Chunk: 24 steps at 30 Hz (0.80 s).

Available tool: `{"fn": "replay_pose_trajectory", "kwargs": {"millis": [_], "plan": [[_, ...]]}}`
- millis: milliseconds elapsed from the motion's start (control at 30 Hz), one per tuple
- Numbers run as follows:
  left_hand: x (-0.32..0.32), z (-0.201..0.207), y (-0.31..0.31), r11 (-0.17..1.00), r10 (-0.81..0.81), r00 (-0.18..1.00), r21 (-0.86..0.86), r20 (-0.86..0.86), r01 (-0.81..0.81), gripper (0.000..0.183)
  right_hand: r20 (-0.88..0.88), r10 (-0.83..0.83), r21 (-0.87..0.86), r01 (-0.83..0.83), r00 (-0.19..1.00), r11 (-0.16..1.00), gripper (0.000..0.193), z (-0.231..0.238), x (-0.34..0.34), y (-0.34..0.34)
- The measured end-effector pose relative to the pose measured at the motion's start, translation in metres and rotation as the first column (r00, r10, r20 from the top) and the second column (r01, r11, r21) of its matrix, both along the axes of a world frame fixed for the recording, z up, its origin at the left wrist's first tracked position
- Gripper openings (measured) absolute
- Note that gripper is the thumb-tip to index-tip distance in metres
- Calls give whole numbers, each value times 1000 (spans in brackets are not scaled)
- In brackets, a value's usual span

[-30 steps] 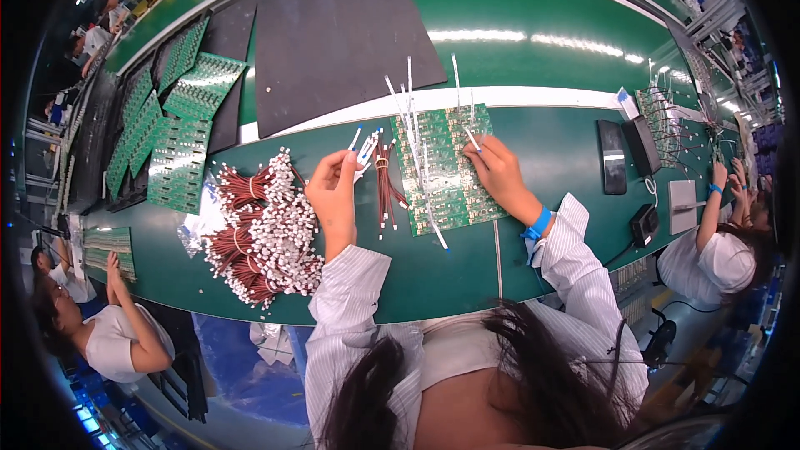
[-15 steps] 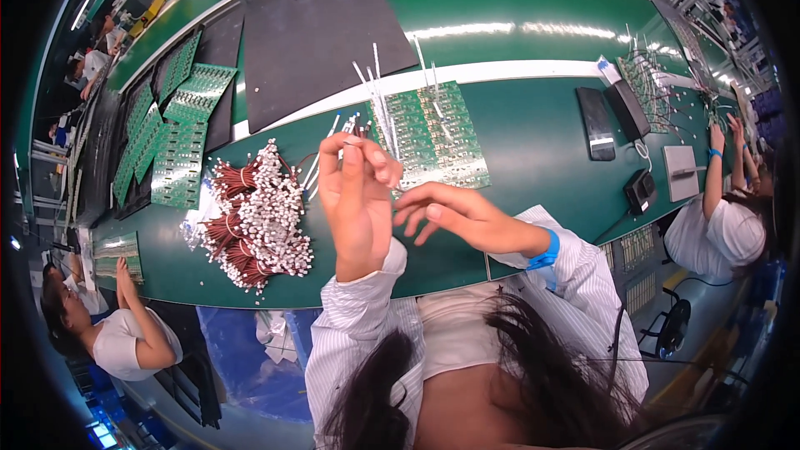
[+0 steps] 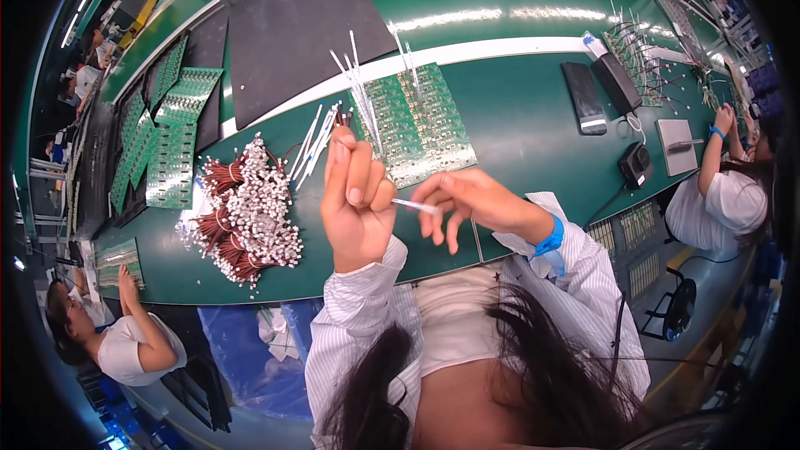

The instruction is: The person assembles electronic components and a wiring harness onto a printed circuit board by hand.

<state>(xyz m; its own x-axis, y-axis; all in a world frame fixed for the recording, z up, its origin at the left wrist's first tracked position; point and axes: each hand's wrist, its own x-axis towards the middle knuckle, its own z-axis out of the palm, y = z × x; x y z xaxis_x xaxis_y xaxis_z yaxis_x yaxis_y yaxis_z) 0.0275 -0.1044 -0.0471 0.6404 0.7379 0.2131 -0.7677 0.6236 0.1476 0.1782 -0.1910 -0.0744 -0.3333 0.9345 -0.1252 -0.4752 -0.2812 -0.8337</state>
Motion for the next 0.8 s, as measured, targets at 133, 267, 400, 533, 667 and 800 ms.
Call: {"fn": "replay_pose_trajectory", "kwargs": {"millis": [133, 267, 400, 533, 667, 800], "plan": [[-1, -3, 1, 996, -84, 996, -8, 16, 84, 11, -6, 111, 2, -111, 994, 994, 30, 11, -1, -2], [-3, -8, 3, 991, -127, 991, 33, -32, 128, 10, -82, 114, -25, -116, 990, 993, 25, 10, 3, -3], [-4, -8, 2, 989, -134, 985, 51, -106, 140, 9, -111, 159, -43, -165, 981, 985, 18, 9, 5, -3], [-4, -13, 0, 977, -142, 983, 142, -117, 158, 14, 121, 73, 191, -96, 990, 977, 6, 10, 1, 1], [-4, -17, 6, 903, 378, 768, 391, -517, -181, 33, 116, -19, 164, 0, 993, 986, 3, 7, 28, 0], [-20, -37, 30, 746, 629, 540, 630, -559, -217, 32, 176, -285, 246, 238, 942, 940, 4, -13, 50, 16]]}}
